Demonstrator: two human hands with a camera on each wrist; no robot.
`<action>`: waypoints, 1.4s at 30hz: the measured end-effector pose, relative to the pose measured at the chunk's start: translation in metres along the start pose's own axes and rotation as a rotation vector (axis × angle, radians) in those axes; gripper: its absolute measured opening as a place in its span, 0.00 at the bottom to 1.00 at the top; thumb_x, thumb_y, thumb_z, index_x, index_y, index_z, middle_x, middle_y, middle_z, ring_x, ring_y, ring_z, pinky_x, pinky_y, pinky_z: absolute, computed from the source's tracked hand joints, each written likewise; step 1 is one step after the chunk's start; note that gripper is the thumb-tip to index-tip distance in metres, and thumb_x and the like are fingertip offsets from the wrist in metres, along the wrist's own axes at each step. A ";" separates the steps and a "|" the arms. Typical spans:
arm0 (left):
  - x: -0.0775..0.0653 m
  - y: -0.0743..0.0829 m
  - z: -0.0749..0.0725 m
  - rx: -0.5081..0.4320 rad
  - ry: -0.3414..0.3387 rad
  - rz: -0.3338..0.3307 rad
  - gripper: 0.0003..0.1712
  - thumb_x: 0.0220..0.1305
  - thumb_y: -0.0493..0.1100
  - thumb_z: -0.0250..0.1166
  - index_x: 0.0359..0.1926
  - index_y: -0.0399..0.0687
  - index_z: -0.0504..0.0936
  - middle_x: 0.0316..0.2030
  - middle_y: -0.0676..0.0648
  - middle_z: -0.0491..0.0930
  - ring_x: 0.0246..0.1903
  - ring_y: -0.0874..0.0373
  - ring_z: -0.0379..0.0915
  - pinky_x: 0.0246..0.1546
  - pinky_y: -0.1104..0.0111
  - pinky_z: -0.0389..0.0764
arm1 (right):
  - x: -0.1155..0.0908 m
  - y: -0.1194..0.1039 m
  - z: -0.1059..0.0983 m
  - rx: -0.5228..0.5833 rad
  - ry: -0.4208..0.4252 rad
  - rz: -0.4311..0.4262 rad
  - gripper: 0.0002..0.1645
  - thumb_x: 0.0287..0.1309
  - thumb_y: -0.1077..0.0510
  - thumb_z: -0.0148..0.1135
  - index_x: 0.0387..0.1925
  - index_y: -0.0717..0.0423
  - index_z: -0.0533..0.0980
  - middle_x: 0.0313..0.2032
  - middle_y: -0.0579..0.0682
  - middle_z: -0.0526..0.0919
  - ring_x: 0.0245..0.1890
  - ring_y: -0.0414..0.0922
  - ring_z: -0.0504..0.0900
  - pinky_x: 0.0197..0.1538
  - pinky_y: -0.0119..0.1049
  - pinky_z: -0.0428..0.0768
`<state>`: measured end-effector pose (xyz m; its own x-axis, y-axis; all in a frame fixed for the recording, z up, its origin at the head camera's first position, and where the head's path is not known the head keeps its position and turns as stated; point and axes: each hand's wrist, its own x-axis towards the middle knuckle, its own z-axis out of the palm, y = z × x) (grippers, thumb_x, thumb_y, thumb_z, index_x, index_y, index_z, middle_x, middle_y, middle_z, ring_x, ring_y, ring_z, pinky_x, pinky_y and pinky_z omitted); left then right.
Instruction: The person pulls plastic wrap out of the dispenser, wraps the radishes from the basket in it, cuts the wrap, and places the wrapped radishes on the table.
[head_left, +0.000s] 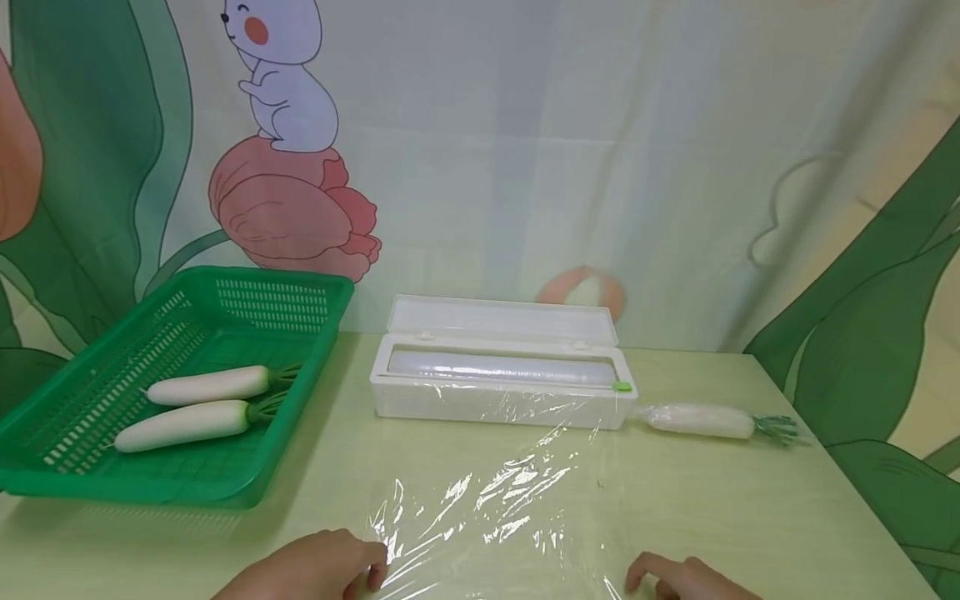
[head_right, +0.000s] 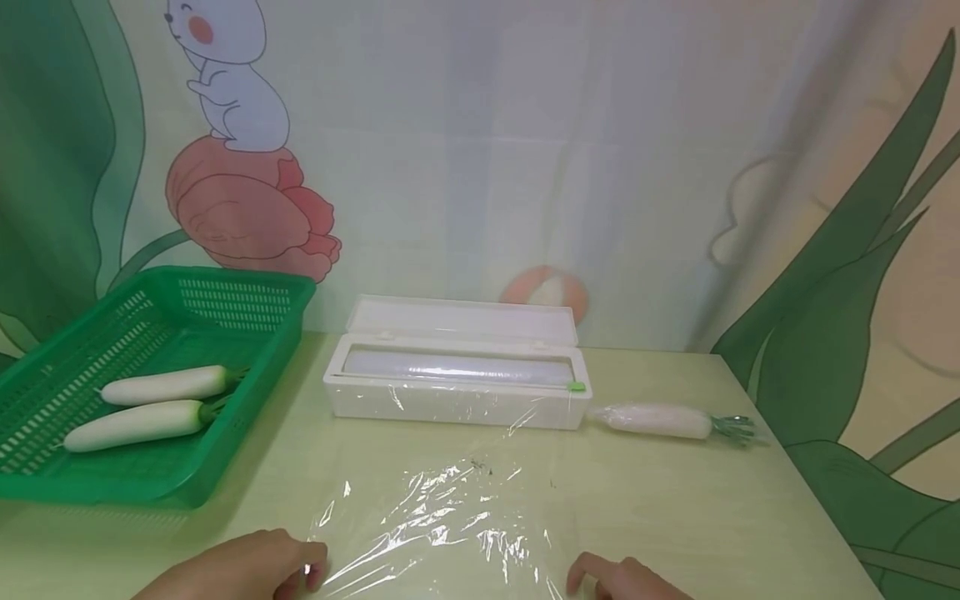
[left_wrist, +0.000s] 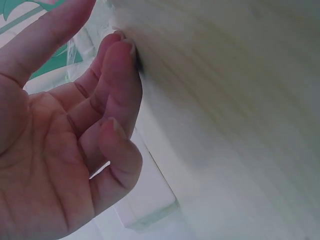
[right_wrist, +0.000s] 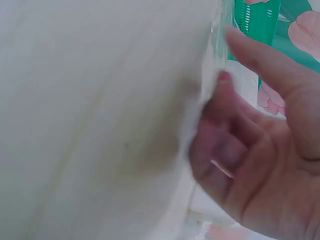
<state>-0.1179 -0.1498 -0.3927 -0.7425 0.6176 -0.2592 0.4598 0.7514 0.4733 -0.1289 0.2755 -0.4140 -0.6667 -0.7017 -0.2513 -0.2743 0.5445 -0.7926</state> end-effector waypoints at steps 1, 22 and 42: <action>0.000 0.000 -0.001 -0.013 -0.005 -0.007 0.12 0.46 0.35 0.66 0.27 0.57 0.72 0.14 0.61 0.65 0.16 0.68 0.60 0.21 0.74 0.66 | 0.000 -0.002 -0.001 0.046 0.023 0.035 0.19 0.53 0.55 0.62 0.45 0.57 0.70 0.16 0.34 0.65 0.15 0.28 0.62 0.22 0.24 0.65; -0.035 -0.003 -0.064 -0.156 0.444 0.203 0.09 0.53 0.45 0.67 0.36 0.55 0.77 0.24 0.66 0.74 0.27 0.73 0.70 0.26 0.73 0.72 | 0.003 0.004 0.004 0.180 0.082 0.098 0.30 0.45 0.48 0.68 0.51 0.57 0.76 0.13 0.39 0.73 0.12 0.31 0.59 0.15 0.23 0.58; -0.083 -0.159 -0.124 -0.088 0.495 -0.320 0.33 0.60 0.50 0.61 0.57 0.30 0.66 0.52 0.28 0.69 0.50 0.32 0.64 0.40 0.46 0.70 | 0.004 0.001 0.008 0.331 0.088 0.079 0.28 0.46 0.54 0.68 0.49 0.64 0.76 0.21 0.53 0.81 0.16 0.32 0.67 0.17 0.22 0.63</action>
<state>-0.1895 -0.3494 -0.3420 -0.9861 0.1659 0.0127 0.1491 0.8473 0.5097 -0.1266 0.2698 -0.4205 -0.7381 -0.6134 -0.2811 0.0101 0.4065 -0.9136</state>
